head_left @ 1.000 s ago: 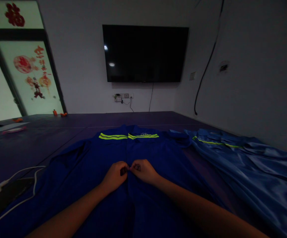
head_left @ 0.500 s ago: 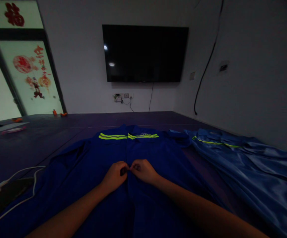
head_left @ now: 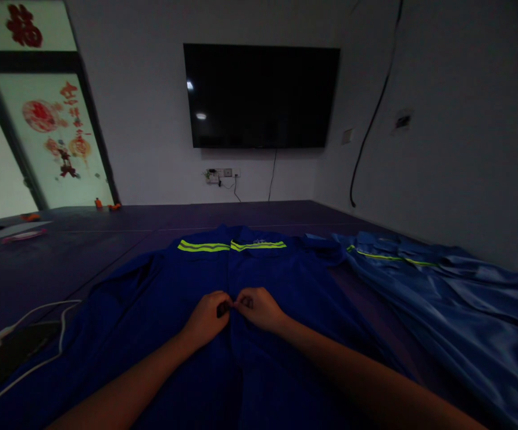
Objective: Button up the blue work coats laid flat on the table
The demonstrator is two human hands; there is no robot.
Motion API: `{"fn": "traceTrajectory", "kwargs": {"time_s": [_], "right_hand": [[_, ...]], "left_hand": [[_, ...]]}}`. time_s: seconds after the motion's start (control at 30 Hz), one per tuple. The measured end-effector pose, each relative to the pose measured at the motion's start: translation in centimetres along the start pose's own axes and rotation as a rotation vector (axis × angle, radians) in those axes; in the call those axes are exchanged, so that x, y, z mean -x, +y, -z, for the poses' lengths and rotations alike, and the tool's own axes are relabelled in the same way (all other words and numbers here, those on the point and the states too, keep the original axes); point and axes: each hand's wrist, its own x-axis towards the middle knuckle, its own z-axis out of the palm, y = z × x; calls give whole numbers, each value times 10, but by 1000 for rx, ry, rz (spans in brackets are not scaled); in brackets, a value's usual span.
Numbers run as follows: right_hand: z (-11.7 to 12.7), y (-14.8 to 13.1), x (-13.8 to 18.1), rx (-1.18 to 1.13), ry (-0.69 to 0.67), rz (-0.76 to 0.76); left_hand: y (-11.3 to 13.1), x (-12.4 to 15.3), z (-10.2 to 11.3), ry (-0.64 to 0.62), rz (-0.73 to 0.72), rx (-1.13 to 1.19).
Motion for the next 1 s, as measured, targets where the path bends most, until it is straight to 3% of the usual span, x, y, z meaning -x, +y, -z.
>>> {"fn": "traceTrajectory", "kwargs": {"time_s": [1.0], "right_hand": [[0, 0, 0, 23, -10, 7]], "left_hand": [[0, 0, 0, 7, -19, -25]]}}
